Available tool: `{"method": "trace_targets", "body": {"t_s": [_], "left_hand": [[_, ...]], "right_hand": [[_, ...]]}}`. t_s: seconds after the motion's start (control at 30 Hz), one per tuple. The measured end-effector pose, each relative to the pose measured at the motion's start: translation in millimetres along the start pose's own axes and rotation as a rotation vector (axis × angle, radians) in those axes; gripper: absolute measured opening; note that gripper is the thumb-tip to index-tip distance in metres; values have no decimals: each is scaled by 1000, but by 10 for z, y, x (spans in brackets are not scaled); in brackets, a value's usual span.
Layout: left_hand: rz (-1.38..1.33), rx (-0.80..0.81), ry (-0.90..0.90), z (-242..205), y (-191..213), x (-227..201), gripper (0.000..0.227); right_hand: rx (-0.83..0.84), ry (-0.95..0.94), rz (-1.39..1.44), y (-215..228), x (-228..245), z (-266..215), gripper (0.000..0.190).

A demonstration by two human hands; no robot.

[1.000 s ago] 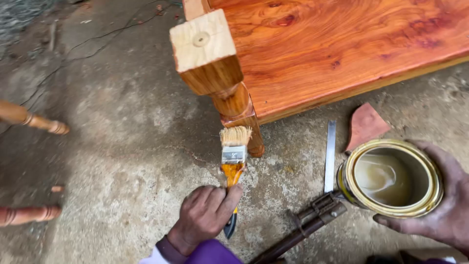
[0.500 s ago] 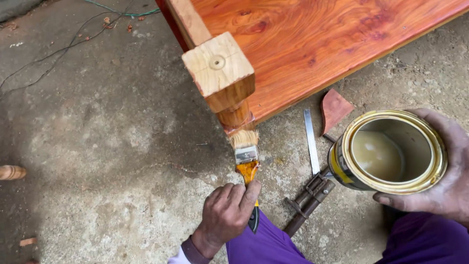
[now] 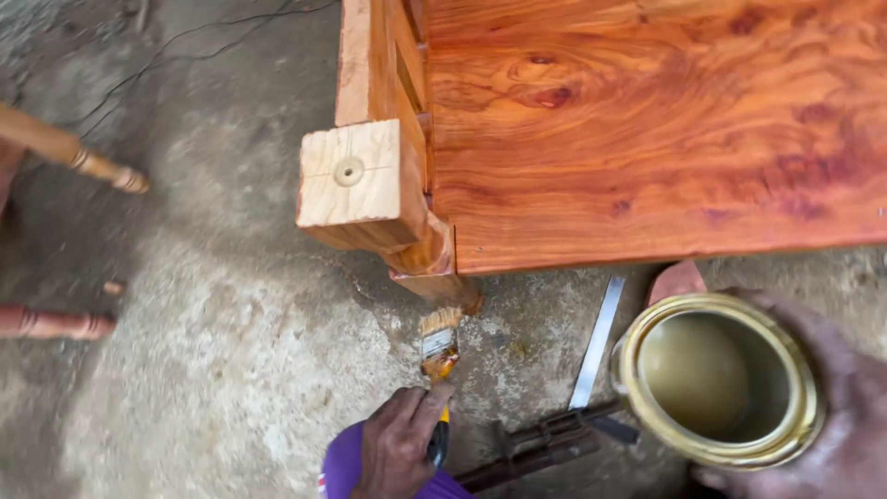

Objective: The person applies varnish to a wooden bench using a paintbrush.

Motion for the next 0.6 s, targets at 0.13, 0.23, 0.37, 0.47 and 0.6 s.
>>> {"method": "trace_targets", "body": {"t_s": [0.13,0.23,0.37,0.47,0.6], "left_hand": [[101,-216,211,-3,27,-410,27],[175,-314,343,10,6,-647,31],[268,-406,358,172,-41,-926,33],[377,-430,367,343,-51,-1012,34],[290,-745,569,-82,-552,-541,26]], "right_hand": [[140,-58,189,-663,-152,341,110],[210,-110,303,-912,-339,417,108],[292,319,-334,-1050,-609,480,119],[340,352,-413,-1105,-992,442,127],[394,404,-424,-1103,-1091,402,127]]}}
Point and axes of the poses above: each hand's wrist, its own z-axis towards the middle knuckle, its own y-axis out of the back of the hand, x = y × z, the point moved 6 cm from there along z, towards the middle knuckle, and after that the axes turned 5 degrees about -x, right-handed, at the moved point
